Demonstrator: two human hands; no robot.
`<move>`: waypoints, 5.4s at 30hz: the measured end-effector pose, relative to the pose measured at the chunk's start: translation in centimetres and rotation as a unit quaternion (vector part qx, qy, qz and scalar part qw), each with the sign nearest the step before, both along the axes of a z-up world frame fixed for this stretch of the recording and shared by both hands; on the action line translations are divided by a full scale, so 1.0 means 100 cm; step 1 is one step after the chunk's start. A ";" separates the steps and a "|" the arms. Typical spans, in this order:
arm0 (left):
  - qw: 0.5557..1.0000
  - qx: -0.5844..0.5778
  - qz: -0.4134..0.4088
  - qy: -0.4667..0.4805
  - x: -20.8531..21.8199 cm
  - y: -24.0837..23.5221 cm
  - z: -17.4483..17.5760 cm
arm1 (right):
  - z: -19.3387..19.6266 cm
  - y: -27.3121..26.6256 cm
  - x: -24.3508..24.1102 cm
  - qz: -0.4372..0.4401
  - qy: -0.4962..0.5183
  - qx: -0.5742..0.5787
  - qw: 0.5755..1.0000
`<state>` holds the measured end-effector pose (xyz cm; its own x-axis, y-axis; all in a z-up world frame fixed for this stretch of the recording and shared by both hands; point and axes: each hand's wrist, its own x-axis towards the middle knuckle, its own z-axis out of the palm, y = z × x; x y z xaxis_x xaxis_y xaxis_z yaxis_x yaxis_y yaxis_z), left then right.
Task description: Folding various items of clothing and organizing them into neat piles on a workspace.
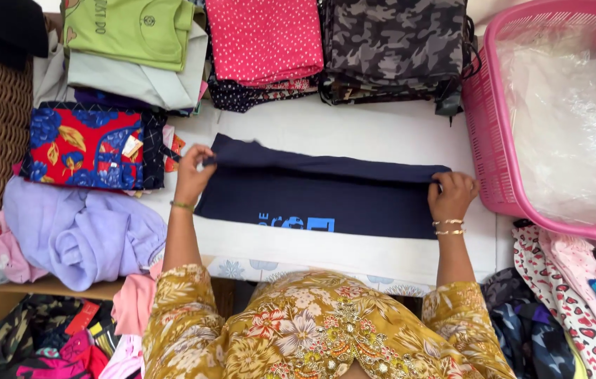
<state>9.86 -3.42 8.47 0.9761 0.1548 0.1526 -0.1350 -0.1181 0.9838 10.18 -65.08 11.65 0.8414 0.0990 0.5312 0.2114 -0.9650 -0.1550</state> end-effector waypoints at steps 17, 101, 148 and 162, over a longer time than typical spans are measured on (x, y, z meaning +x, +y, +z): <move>0.868 0.455 0.174 0.097 0.015 -0.024 -0.072 | -0.088 -0.022 0.013 -0.285 0.146 0.222 0.921; 0.942 0.309 -0.092 0.096 -0.066 -0.275 -0.023 | -0.059 0.161 -0.004 0.033 0.259 0.017 0.965; 0.912 -0.270 -0.221 0.217 -0.025 -0.240 -0.009 | 0.044 0.153 -0.017 0.152 0.421 0.561 0.696; 0.908 -0.306 -0.019 0.285 -0.063 -0.072 -0.073 | -0.038 0.208 -0.012 0.103 0.522 0.531 0.659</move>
<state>3.58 -10.61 1.13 0.8759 0.0051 -0.4825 0.4242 0.4683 0.7751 8.93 -44.24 7.81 0.8297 0.3082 -0.4653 -0.4363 -0.1617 -0.8851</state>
